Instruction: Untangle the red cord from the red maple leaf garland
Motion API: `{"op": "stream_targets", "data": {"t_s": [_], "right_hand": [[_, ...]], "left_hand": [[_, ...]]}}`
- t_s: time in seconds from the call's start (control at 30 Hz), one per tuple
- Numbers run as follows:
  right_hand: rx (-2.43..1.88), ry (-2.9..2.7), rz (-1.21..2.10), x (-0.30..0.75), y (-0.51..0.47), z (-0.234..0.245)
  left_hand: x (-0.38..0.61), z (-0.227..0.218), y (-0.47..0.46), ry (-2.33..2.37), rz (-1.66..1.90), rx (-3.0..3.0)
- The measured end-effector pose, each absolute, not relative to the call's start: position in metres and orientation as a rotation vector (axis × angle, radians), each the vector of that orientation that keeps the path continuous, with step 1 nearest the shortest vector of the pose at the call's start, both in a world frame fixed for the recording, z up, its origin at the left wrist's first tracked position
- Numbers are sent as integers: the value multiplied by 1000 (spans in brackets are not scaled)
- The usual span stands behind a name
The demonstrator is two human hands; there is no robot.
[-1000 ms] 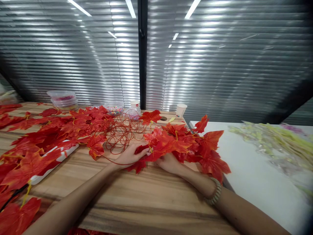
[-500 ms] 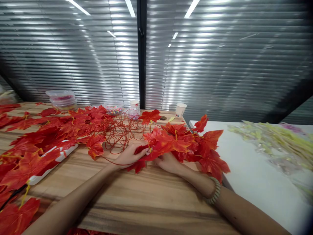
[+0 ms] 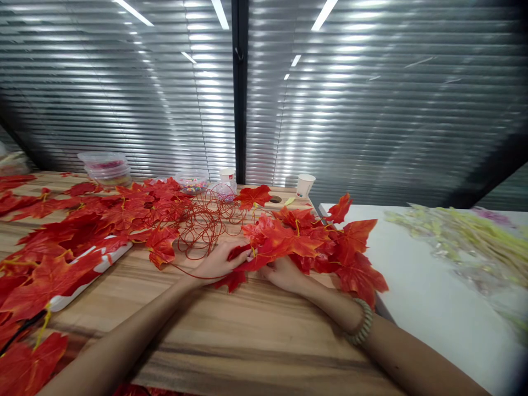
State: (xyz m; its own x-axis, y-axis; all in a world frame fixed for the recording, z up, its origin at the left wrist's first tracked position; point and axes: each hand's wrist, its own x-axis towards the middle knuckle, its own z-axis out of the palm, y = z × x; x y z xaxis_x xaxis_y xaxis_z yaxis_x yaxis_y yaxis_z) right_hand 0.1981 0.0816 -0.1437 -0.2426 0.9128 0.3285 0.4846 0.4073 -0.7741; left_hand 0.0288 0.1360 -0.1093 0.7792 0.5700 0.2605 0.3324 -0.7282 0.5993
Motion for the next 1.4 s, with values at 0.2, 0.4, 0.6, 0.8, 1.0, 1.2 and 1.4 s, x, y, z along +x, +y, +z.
{"op": "stream_targets", "data": {"t_s": [0.2,0.4,0.6,0.8,1.0,1.2,1.4], "right_hand": [[-1184,-1885,699,198,81,-141],[-1172,-1871,704,197,81,-142],[-1207,-1900,687,198,82,-145],[-1223,-1907,682,198,82,-143],[-1214,-1926,667,199,82,-144],[-1120,-1905,614,200,83,-148],[-1066,-1927,597,201,84,-151]], "left_hand": [[28,-109,136,663,580,2435],[27,-110,137,639,588,2441],[27,-110,137,632,597,2456],[28,-110,137,629,585,2456],[27,-111,138,644,595,2443],[28,-109,135,640,607,2369],[29,-107,133,665,643,2338]]}}
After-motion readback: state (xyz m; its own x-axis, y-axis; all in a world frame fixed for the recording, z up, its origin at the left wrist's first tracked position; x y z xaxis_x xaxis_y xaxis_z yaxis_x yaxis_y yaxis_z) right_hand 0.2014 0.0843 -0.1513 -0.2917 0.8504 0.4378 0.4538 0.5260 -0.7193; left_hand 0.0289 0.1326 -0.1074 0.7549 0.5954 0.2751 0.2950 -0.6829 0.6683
